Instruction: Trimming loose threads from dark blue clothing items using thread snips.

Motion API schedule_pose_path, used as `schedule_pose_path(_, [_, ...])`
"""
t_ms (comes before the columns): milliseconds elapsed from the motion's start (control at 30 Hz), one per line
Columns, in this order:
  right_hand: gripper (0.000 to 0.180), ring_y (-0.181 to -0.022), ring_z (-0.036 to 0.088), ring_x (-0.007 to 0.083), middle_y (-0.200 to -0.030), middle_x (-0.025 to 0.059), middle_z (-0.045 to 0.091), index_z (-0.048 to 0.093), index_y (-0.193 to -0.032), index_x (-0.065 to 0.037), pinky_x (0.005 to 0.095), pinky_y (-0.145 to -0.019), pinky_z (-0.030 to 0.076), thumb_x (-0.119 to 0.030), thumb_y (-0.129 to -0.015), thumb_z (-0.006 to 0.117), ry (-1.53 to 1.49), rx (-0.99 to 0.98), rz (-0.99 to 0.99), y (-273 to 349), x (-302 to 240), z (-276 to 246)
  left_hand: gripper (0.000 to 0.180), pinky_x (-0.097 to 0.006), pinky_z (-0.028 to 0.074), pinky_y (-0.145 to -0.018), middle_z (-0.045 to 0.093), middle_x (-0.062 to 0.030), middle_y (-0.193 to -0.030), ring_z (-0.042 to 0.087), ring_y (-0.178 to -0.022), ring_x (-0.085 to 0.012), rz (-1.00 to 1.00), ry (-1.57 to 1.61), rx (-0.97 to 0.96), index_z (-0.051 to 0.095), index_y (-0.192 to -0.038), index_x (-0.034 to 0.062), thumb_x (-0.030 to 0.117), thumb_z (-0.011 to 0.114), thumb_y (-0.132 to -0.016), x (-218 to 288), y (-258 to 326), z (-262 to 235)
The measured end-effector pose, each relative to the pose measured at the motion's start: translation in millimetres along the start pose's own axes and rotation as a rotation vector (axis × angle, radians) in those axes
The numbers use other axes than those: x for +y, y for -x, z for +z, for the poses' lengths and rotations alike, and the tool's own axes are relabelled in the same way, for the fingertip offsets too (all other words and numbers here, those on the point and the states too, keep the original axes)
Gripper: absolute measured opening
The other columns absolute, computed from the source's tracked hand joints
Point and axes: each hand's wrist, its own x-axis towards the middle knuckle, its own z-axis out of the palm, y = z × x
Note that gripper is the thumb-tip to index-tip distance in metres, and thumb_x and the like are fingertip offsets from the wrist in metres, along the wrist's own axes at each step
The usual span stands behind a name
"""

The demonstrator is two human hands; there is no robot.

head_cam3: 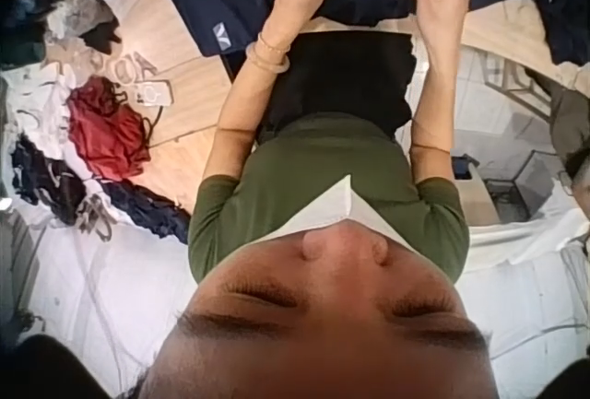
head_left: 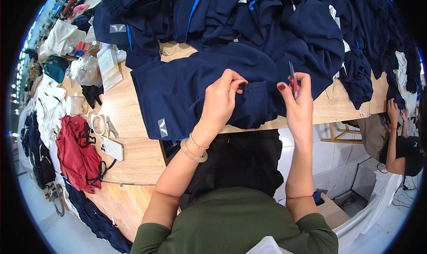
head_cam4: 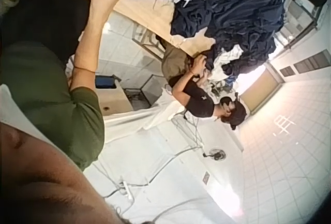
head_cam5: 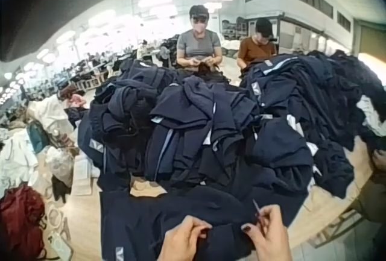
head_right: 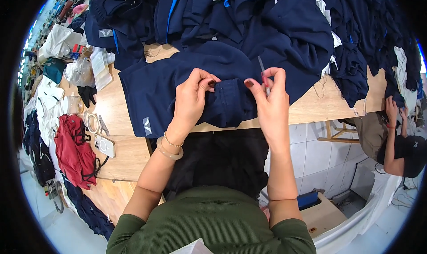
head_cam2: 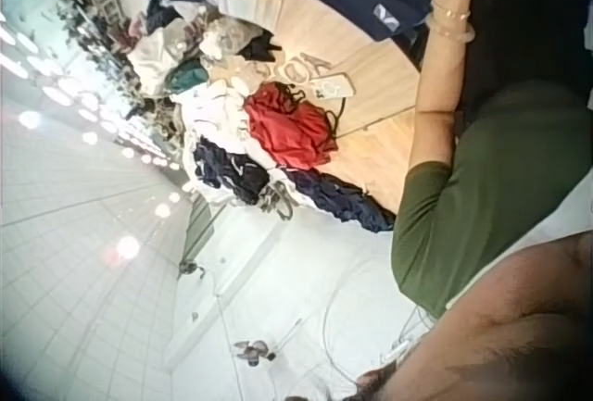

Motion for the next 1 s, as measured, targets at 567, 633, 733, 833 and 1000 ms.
schedule_pose_path(567, [0.021,-0.075,0.048,0.0253,-0.080,0.0057,0.053,0.055,-0.080,-0.001,0.0349,-0.067,0.041,-0.005,-0.068,0.072,0.435,-0.186,-0.441,-13,-26,-5,0.008,-0.025,0.051,-0.065,0.065,-0.0111,-0.082,0.061,-0.066,-0.0153,-0.042,-0.070,-0.055,0.049,-0.090,-0.0030,0.001,0.046,-0.096,10,-3,0])
schedule_pose_path(633, [0.021,-0.074,0.048,0.0253,-0.079,0.0055,0.052,0.054,-0.079,-0.002,0.0348,-0.067,0.041,-0.006,-0.068,0.072,0.458,-0.198,-0.453,-13,-26,-3,0.007,-0.025,0.051,-0.064,0.065,-0.0110,-0.081,0.061,-0.066,-0.0153,-0.040,-0.079,-0.059,0.049,-0.090,-0.0029,0.001,0.046,-0.096,11,-3,-1])
schedule_pose_path(733, [0.021,-0.073,0.048,0.0249,-0.078,0.0054,0.052,0.053,-0.078,-0.002,0.0345,-0.067,0.041,-0.006,-0.069,0.072,0.493,-0.213,-0.451,-13,-25,-1,0.007,-0.025,0.050,-0.064,0.065,-0.0108,-0.080,0.061,-0.065,-0.0152,-0.025,-0.085,-0.058,0.049,-0.090,-0.0029,0.001,0.047,-0.096,10,-3,1])
schedule_pose_path(833, [0.020,-0.073,0.048,0.0246,-0.077,0.0053,0.051,0.053,-0.077,-0.003,0.0346,-0.067,0.041,-0.006,-0.069,0.072,0.492,-0.212,-0.452,-13,-26,0,0.008,-0.025,0.050,-0.064,0.065,-0.0107,-0.080,0.061,-0.065,-0.0150,-0.017,-0.078,-0.050,0.050,-0.089,-0.0028,0.000,0.047,-0.095,10,-2,2])
schedule_pose_path(1000, [0.020,-0.073,0.047,0.0254,-0.077,0.0055,0.052,0.053,-0.076,-0.003,0.0353,-0.066,0.041,-0.006,-0.068,0.072,0.513,-0.218,-0.453,-14,-26,3,0.007,-0.024,0.051,-0.064,0.065,-0.0107,-0.081,0.062,-0.067,-0.0147,-0.016,-0.095,-0.068,0.050,-0.089,-0.0032,0.000,0.046,-0.095,9,-3,1])
